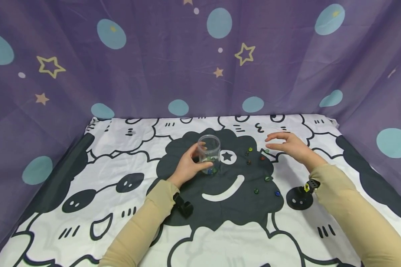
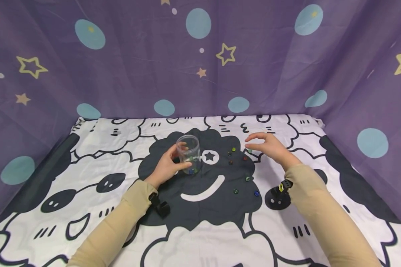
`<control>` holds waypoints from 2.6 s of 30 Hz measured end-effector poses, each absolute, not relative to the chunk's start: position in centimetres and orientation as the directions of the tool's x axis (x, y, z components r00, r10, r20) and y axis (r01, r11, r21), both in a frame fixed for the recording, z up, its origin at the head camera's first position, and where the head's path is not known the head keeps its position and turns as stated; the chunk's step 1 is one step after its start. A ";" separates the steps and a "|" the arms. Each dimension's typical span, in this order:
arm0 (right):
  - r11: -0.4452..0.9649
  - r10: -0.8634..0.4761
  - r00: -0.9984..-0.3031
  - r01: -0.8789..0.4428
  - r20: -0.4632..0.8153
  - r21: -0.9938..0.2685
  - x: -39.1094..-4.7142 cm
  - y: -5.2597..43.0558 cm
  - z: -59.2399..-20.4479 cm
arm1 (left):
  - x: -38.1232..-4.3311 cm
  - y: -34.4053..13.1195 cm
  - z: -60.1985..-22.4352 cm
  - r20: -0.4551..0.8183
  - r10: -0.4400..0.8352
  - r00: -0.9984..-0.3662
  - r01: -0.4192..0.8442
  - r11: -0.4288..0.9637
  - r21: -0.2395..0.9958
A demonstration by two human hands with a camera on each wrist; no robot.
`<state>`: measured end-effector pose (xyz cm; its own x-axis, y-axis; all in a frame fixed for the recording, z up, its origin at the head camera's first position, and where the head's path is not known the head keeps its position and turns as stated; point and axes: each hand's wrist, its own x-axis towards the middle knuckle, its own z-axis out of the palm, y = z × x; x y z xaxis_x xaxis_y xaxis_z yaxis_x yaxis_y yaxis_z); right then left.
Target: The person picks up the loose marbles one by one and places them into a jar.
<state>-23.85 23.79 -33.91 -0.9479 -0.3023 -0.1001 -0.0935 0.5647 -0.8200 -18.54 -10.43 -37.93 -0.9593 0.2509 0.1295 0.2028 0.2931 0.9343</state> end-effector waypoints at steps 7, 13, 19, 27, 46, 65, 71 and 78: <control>0.607 -0.262 -0.958 -0.066 -0.121 -0.792 -24.5 24.4 -35.2 | -18.4 -10.5 -37.7 0.124 0.253 -0.959 0.198 0.288 0.937; 0.605 -0.254 -0.956 -0.037 -0.148 -0.796 -24.8 24.6 -35.7 | -18.5 -10.6 -37.8 0.117 0.252 -0.960 0.191 0.292 0.937; 0.596 -0.263 -0.953 -0.035 -0.154 -0.802 -25.4 24.6 -36.4 | -18.5 -10.7 -37.7 0.117 0.247 -0.962 0.191 0.301 0.934; 0.588 -0.233 -0.954 0.018 -0.190 -0.809 -26.2 24.6 -37.9 | -18.5 -10.7 -37.7 0.106 0.247 -0.963 0.181 0.304 0.935; 0.551 -0.244 -0.948 0.038 -0.204 -0.834 -27.3 26.2 -40.0 | -20.3 -10.7 -40.6 0.152 0.237 -0.960 0.217 0.283 0.934; 0.719 -0.296 -0.944 -0.121 -0.145 -0.684 -28.0 25.7 -40.3 | -20.3 -10.6 -40.6 0.120 0.248 -0.961 0.189 0.277 0.942; 0.750 -0.262 -0.951 -0.092 -0.166 -0.655 -28.1 25.6 -40.2 | -18.8 -10.3 -38.2 0.123 0.264 -0.957 0.200 0.289 0.936; 0.748 -0.268 -0.953 -0.115 -0.139 -0.654 -28.2 25.4 -40.4 | -18.7 -10.4 -38.2 0.127 0.251 -0.960 0.199 0.288 0.937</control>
<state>-28.22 25.41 -40.40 -0.9534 -0.2678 -0.1386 -0.1151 0.7480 -0.6536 -18.65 -10.44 -38.18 -0.9597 0.2507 0.1266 0.1988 0.2878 0.9368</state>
